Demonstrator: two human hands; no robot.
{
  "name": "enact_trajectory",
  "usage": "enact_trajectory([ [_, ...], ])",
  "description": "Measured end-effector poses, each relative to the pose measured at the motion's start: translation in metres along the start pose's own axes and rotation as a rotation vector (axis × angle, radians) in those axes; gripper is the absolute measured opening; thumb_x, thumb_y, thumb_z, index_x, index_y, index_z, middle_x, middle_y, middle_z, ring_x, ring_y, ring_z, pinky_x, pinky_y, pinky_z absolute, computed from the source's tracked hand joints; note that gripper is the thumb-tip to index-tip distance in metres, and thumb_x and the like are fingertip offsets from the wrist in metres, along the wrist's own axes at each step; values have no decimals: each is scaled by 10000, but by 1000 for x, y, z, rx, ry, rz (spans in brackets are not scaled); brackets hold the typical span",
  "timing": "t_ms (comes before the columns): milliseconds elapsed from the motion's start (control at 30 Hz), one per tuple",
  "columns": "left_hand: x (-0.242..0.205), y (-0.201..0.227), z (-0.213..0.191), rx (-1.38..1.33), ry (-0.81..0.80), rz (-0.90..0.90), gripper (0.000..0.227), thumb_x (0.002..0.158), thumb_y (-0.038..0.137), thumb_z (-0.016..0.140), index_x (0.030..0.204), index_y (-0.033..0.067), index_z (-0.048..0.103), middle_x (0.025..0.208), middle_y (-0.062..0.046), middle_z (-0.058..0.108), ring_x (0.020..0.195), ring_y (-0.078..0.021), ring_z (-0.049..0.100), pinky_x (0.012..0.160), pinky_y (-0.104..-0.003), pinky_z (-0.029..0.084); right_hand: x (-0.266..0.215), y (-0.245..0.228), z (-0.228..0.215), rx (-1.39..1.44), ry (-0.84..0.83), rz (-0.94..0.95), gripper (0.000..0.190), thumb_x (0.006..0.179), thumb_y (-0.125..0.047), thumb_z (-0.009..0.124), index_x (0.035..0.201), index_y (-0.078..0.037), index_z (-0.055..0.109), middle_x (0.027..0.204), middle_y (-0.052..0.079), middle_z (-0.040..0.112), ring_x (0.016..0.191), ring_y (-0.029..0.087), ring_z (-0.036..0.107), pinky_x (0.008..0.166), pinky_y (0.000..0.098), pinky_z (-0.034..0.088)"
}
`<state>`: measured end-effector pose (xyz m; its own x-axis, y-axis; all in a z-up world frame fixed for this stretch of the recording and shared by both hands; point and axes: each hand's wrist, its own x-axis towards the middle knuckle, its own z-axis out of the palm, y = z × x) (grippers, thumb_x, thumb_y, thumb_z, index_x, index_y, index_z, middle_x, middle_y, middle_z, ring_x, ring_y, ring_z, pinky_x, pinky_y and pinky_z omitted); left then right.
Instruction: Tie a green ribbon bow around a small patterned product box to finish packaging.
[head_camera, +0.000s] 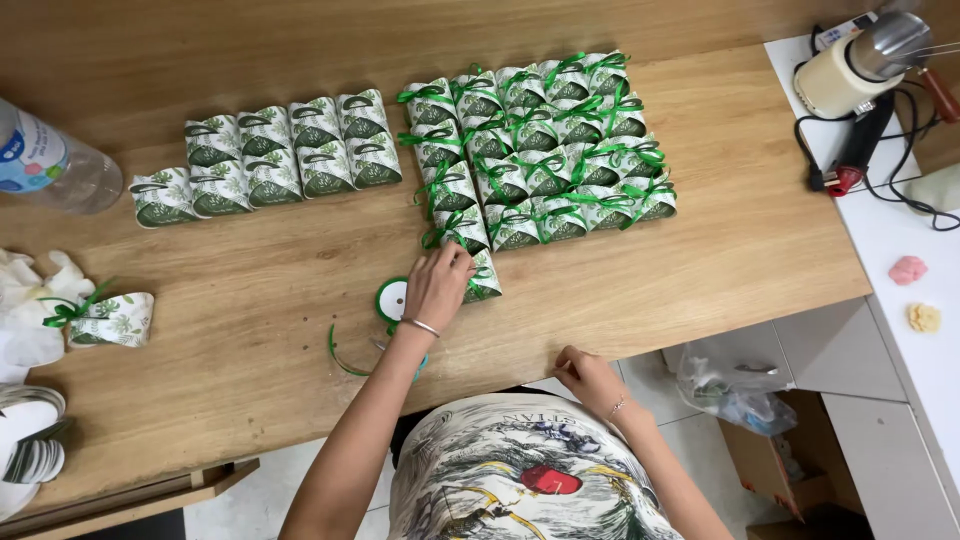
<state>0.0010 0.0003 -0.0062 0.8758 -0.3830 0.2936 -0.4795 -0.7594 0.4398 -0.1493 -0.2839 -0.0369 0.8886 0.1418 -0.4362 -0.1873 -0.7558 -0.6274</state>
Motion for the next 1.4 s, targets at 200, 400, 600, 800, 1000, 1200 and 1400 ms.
enact_trajectory([
  [200, 2, 3, 1, -23, 111, -16, 137, 879, 197, 759, 929, 91, 688, 998, -39, 617, 924, -265, 638, 802, -440, 483, 1, 6, -8, -79, -16, -71, 165, 911, -193, 684, 1005, -58, 670, 908, 144, 768, 831, 300, 743, 739, 400, 570],
  [400, -7, 9, -2, -110, 53, -95, 128, 871, 222, 782, 904, 113, 723, 978, -19, 637, 952, -265, 645, 816, -429, 486, -13, 6, -4, -124, -57, -68, 187, 910, -210, 686, 1029, -67, 671, 884, 150, 750, 819, 312, 731, 743, 417, 565],
  [600, -14, 22, -59, -185, 243, -112, 324, 856, 300, 787, 1078, 71, 735, 1043, -84, 669, 981, -311, 644, 833, -444, 493, -17, -16, 15, -134, -50, -74, 188, 924, -219, 677, 1031, -67, 650, 891, 147, 738, 809, 314, 727, 732, 421, 562],
  [800, -106, -21, -100, -278, 299, -350, 139, 956, 178, 694, 1035, 65, 713, 988, -123, 694, 930, -328, 675, 796, -430, 532, -19, -68, 49, -108, -31, -69, 138, 914, -186, 671, 1002, -81, 654, 912, 140, 734, 804, 317, 725, 711, 429, 557],
  [1000, -224, -60, -122, -245, 86, -484, 89, 891, 143, 694, 940, 70, 707, 916, -89, 701, 803, -275, 718, 724, -412, 553, -3, -140, 97, -95, 11, -309, 76, 912, -140, 669, 957, -81, 655, 897, 141, 723, 795, 357, 695, 696, 453, 542],
  [1200, -280, -96, -144, -320, -70, -490, 89, 877, 152, 705, 888, 68, 678, 901, -96, 706, 835, -324, 695, 716, -415, 557, 29, -207, 133, -31, 258, -286, 232, 861, -205, 749, 1056, -96, 684, 888, 134, 682, 709, 337, 676, 631, 448, 537],
  [1400, -285, -143, -175, -348, -99, -444, 77, 871, 149, 699, 888, 77, 676, 933, -105, 705, 831, -339, 693, 715, -432, 558, 90, -189, 177, -10, 353, -108, 356, 776, -215, 854, 1032, -34, 685, 763, 171, 679, 646, 276, 673, 615, 409, 540],
])
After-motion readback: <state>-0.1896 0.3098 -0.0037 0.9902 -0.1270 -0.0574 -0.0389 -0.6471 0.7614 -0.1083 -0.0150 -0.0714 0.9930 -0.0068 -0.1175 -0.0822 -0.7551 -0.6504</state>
